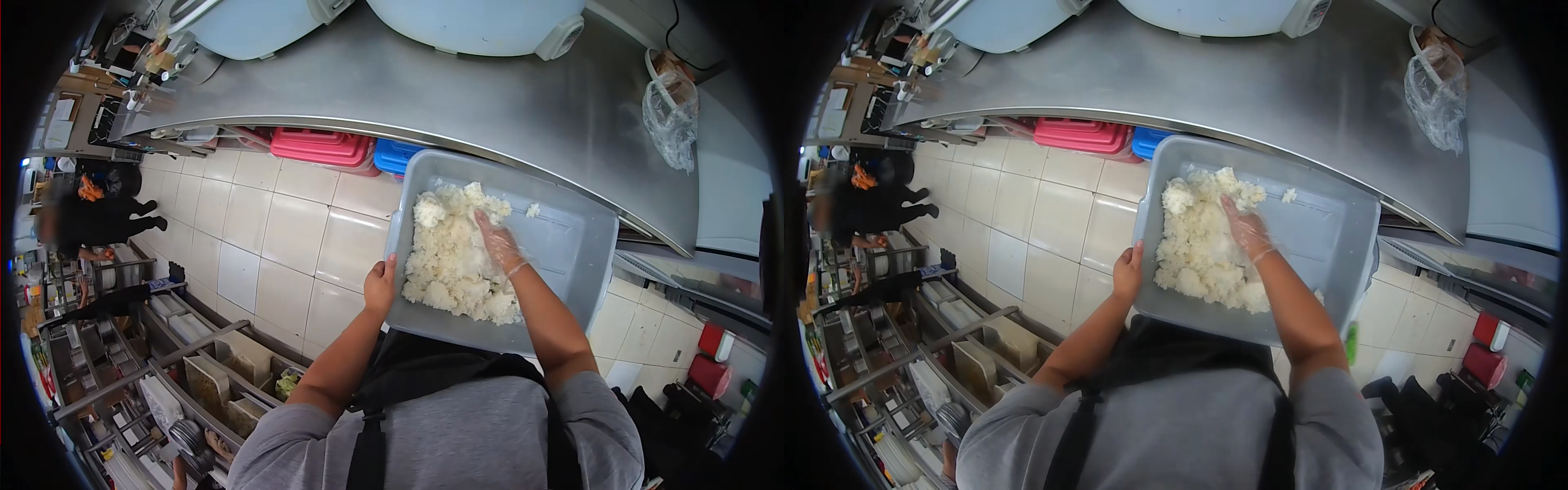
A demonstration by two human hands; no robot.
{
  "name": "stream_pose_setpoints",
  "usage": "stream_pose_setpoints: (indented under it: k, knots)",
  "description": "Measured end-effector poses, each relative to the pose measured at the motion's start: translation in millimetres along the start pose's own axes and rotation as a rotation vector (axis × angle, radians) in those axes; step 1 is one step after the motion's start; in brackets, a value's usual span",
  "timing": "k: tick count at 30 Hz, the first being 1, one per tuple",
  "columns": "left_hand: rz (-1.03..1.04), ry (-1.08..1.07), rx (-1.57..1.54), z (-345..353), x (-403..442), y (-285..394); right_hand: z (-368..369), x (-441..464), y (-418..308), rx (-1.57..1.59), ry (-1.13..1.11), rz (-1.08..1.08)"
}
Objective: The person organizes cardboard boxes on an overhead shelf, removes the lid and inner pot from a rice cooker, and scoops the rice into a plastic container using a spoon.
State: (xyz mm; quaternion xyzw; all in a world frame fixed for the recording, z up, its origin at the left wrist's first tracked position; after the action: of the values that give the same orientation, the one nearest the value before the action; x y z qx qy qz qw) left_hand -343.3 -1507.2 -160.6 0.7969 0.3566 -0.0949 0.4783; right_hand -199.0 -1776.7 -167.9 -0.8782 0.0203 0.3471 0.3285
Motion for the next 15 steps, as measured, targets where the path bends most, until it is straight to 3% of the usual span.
stream_pose_setpoints:
  k: [4, 6, 8, 10, 15]
  knots:
    - [0.006, -0.018, 0.010, -0.5, 5.2, -3.2, 4.0, 33.5, 49.7, -0.205, -0.070, -0.197]
    - [0.013, -0.024, 0.000, -1.1, 8.6, -4.0, -23.1, 11.7, 9.9, -0.101, -0.087, -0.077]
    - [0.013, -0.037, -0.011, 0.2, 12.2, -9.2, -36.5, 23.1, 13.2, -0.288, 0.010, -0.297]
    - [0.001, -0.038, -0.009, 0.8, 13.7, -10.8, -49.7, 48.8, 14.1, -0.260, 0.042, -0.309]
    - [-0.001, -0.017, 0.008, -1.2, 13.3, -4.4, -30.4, 112.0, -15.9, 0.359, -0.116, 0.067]
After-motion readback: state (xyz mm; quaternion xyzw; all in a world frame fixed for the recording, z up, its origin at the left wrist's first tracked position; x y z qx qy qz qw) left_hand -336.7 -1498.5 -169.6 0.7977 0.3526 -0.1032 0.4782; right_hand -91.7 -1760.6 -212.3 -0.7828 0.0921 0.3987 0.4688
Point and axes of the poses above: each hand's wrist, its own x-axis towards the middle knuckle, its own z-axis out of the palm, y = z × x, the point moved 3 cm from there along x, towards the middle knuckle, and after that the axes turned 1 degree about z, right-handed, at the moved point
